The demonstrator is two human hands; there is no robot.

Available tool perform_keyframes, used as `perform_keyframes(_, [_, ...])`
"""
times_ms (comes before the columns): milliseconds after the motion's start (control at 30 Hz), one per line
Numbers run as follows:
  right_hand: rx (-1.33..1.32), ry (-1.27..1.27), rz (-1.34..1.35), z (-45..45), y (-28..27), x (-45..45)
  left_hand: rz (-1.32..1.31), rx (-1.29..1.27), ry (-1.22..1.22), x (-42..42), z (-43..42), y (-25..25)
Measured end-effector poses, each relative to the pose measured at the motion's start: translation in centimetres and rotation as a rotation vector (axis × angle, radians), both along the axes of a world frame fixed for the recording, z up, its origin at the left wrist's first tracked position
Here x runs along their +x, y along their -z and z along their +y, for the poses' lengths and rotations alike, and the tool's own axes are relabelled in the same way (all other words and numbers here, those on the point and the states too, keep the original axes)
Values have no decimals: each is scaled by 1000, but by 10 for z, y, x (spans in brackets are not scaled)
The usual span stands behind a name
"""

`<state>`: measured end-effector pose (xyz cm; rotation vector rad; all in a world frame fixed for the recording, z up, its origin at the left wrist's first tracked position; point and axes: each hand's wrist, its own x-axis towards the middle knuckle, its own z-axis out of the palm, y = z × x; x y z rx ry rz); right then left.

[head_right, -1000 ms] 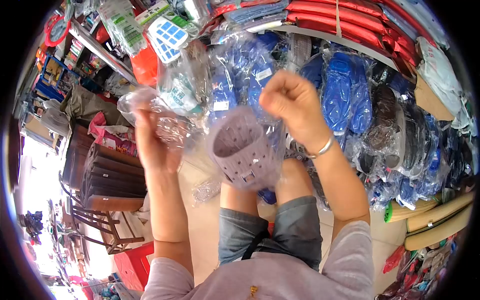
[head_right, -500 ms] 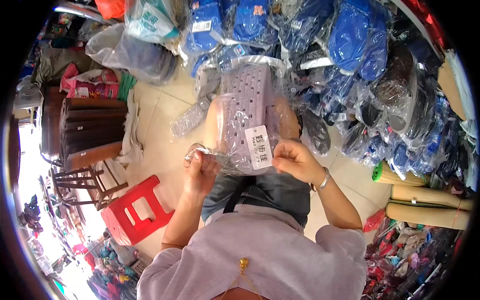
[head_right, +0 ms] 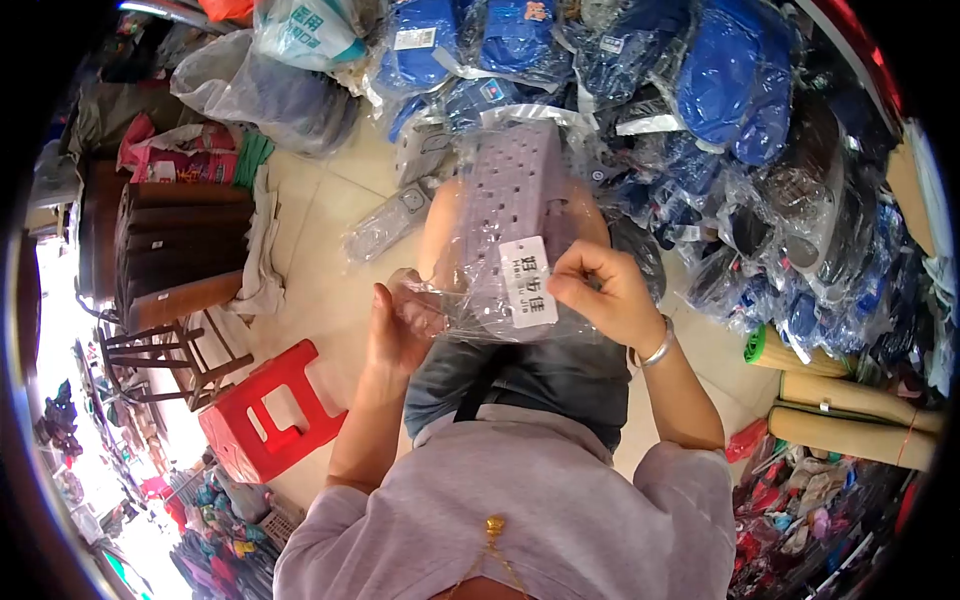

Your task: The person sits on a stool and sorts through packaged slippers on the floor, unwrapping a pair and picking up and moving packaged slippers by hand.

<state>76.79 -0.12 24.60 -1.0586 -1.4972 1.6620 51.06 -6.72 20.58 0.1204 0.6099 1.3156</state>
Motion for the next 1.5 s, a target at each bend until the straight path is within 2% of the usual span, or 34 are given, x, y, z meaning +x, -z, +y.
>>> perform_keyframes(67, [-64, -24, 4, 4, 4, 1, -63, 24, 24, -8, 3, -2])
perform_keyframes(133, [-90, 19, 52, 7, 2, -1, 258, 82, 53, -18, 3, 0])
perform_keyframes(233, [-127, 18, 150, 22, -6, 7, 365, 105, 12, -21, 5, -1])
perform_keyframes(333, [-79, -26, 182, 48, -23, 0, 326, 178, 9, -20, 4, -3])
perform_keyframes(400, [140, -104, 7, 61, -35, -28, 270, 183, 9, -20, 3, -3])
perform_keyframes(433, [144, -109, 6, 65, -37, -40, 214, 185, 9, -20, 3, -4])
perform_keyframes(500, [357, -412, -149, 68, -39, -62, 219, 197, 1, -25, 2, -7])
perform_keyframes(633, [422, -606, -166, 60, -38, -90, 237, 177, 66, -40, -1, -23])
perform_keyframes(700, [419, -729, -293, 58, -36, -93, 185, 143, 88, -45, -5, -23])
perform_keyframes(800, [507, -807, -217, 58, -19, -92, 130, 93, 154, -53, -10, -17])
perform_keyframes(900, [346, -736, -74, 55, -13, -91, 173, 77, 276, -57, -14, -20])
perform_keyframes(1033, [222, -709, -112, 56, -11, -88, 262, 113, 502, -58, -19, -24])
perform_keyframes(1100, [58, -656, -90, 55, -2, -89, 247, 112, 502, -58, -21, -23])
perform_keyframes(1167, [6, -633, -91, 53, -1, -92, 234, 111, 507, -55, -24, -21])
perform_keyframes(1233, [-46, -608, -91, 51, 0, -94, 205, 137, 312, -53, -28, -16])
perform_keyframes(1300, [-191, -446, 21, 49, 2, -96, 255, 118, 243, -51, -33, -13])
perform_keyframes(1400, [-210, -368, -51, 49, 2, -97, 337, 122, 115, -52, -38, -8])
perform_keyframes(1500, [-256, -311, -7, 47, 0, -97, 395, 135, 17, -51, -40, -7])
